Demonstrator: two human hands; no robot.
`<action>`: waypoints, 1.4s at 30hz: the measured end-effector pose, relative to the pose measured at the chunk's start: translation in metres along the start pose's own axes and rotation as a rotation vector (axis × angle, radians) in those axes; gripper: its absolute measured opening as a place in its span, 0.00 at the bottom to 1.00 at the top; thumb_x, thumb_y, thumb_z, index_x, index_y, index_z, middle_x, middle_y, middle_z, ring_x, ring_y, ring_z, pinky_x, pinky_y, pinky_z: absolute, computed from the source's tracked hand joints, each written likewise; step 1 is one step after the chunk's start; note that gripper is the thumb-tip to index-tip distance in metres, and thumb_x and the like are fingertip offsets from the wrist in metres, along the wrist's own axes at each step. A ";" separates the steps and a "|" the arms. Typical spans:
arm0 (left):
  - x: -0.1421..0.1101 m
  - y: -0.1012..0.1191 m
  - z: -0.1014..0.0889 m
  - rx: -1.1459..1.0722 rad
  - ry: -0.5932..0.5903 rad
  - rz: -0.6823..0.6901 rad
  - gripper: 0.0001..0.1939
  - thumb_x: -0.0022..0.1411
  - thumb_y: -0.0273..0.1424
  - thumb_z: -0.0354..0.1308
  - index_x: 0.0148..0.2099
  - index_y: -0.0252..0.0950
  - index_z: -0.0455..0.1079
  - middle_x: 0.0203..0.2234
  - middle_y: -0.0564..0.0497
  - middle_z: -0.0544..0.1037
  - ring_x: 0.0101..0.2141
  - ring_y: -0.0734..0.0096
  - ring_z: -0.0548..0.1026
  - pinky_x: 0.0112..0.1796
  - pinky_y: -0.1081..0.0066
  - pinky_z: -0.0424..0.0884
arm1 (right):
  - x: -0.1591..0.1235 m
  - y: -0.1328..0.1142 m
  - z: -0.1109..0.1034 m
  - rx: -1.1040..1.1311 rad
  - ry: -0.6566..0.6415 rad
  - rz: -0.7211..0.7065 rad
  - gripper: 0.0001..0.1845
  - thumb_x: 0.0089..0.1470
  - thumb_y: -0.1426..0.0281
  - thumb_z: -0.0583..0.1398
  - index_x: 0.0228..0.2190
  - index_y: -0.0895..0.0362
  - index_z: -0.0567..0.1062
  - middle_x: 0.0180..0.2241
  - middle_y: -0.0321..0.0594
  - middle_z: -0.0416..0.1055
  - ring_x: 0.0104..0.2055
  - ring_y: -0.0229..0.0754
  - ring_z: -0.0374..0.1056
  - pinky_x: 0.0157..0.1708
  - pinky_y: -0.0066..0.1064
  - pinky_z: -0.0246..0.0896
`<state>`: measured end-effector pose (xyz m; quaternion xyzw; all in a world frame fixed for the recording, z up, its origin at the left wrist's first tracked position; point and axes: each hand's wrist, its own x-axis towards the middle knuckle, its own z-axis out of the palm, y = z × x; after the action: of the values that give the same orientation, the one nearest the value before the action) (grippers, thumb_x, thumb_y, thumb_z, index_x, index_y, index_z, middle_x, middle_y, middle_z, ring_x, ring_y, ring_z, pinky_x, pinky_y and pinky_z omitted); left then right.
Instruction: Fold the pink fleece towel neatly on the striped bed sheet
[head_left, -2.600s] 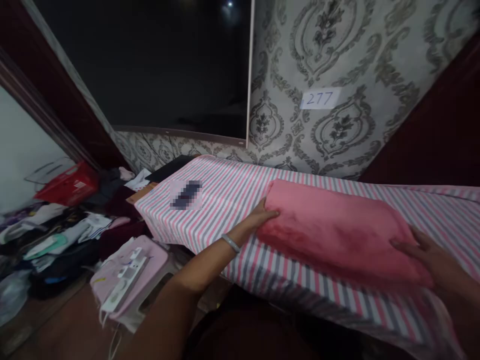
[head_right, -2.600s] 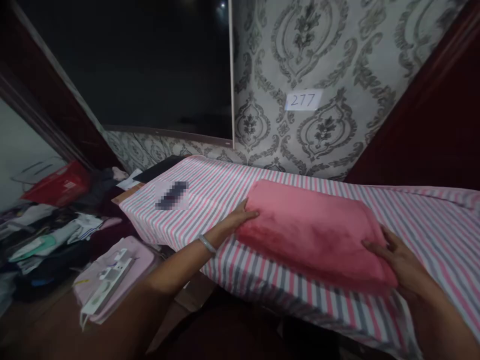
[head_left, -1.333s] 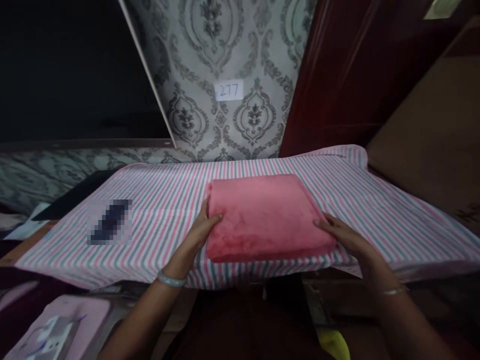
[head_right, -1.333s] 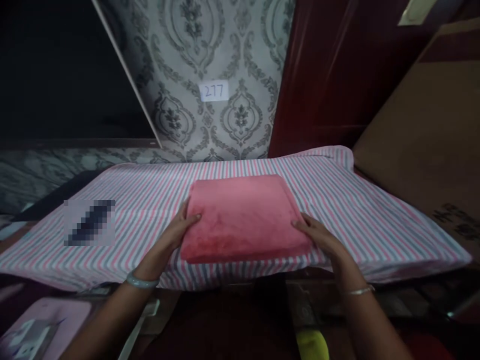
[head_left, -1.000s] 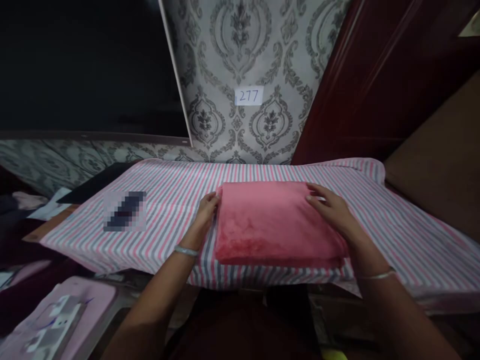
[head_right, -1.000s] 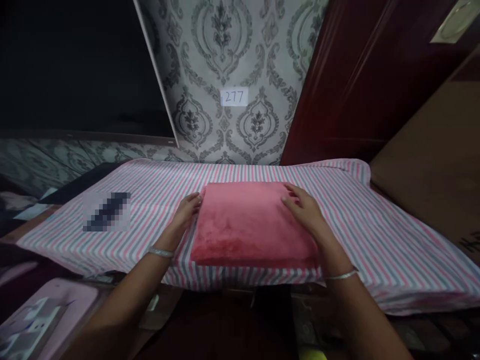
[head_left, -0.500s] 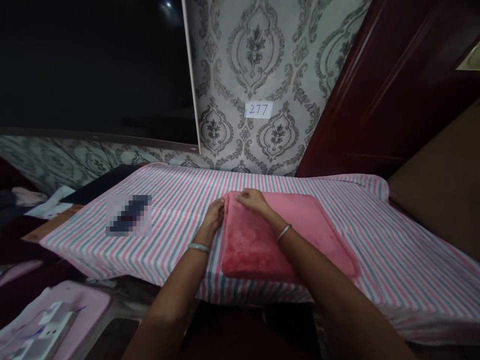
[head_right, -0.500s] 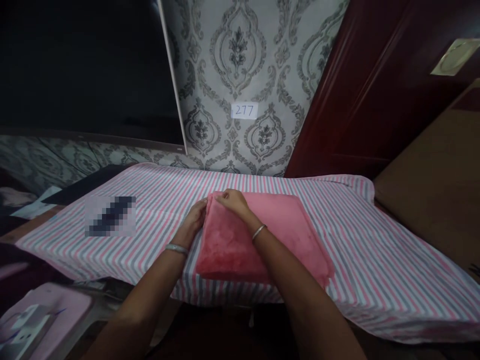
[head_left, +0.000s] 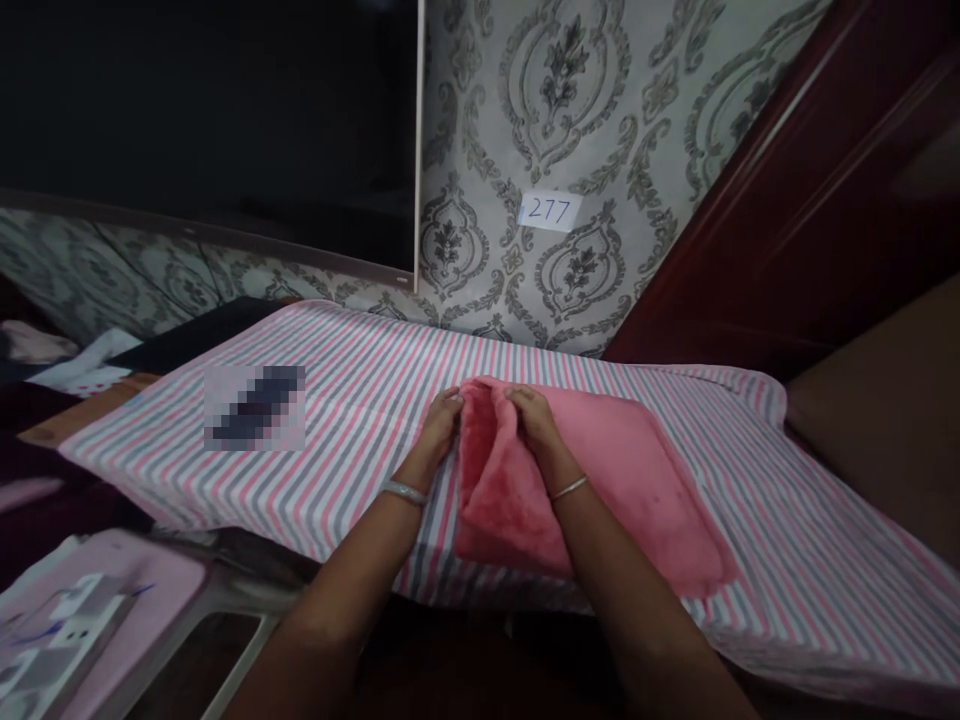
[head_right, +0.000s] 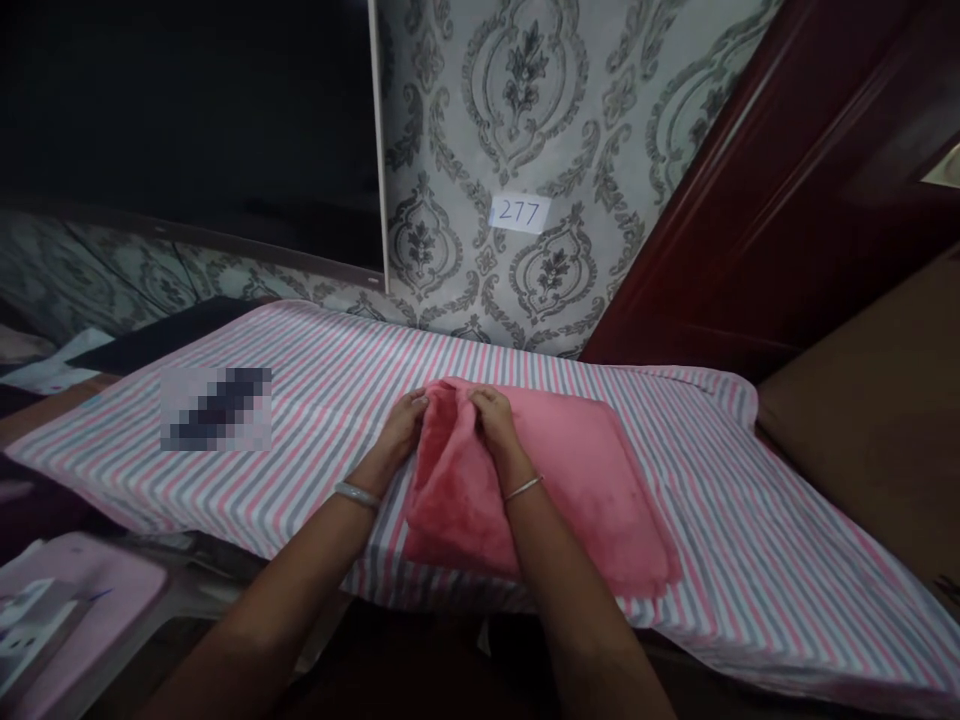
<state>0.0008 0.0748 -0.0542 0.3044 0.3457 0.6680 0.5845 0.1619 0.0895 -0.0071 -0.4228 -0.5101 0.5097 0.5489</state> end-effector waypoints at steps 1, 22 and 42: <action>-0.001 0.001 0.001 -0.001 -0.023 -0.013 0.23 0.47 0.34 0.69 0.46 0.33 0.71 0.30 0.50 0.79 0.29 0.71 0.75 0.34 0.69 0.71 | 0.000 0.001 -0.002 0.086 0.014 0.018 0.13 0.38 0.59 0.65 0.21 0.54 0.70 0.18 0.30 0.64 0.22 0.37 0.57 0.24 0.29 0.55; 0.000 0.003 0.009 0.442 0.088 0.337 0.13 0.61 0.34 0.55 0.46 0.37 0.73 0.41 0.46 0.78 0.41 0.66 0.76 0.45 0.63 0.71 | -0.006 0.005 -0.001 0.204 -0.025 0.026 0.15 0.38 0.59 0.69 0.23 0.55 0.74 0.21 0.30 0.67 0.24 0.36 0.57 0.26 0.29 0.55; -0.001 0.007 0.012 1.142 -0.081 0.559 0.11 0.60 0.30 0.58 0.42 0.40 0.79 0.36 0.46 0.73 0.41 0.61 0.70 0.44 0.63 0.66 | -0.010 0.001 0.007 0.135 0.035 -0.073 0.14 0.38 0.59 0.68 0.23 0.55 0.73 0.22 0.31 0.66 0.26 0.37 0.58 0.29 0.29 0.56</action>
<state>0.0071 0.0741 -0.0419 0.6716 0.5326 0.4939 0.1462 0.1557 0.0791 -0.0087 -0.3747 -0.4800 0.5149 0.6033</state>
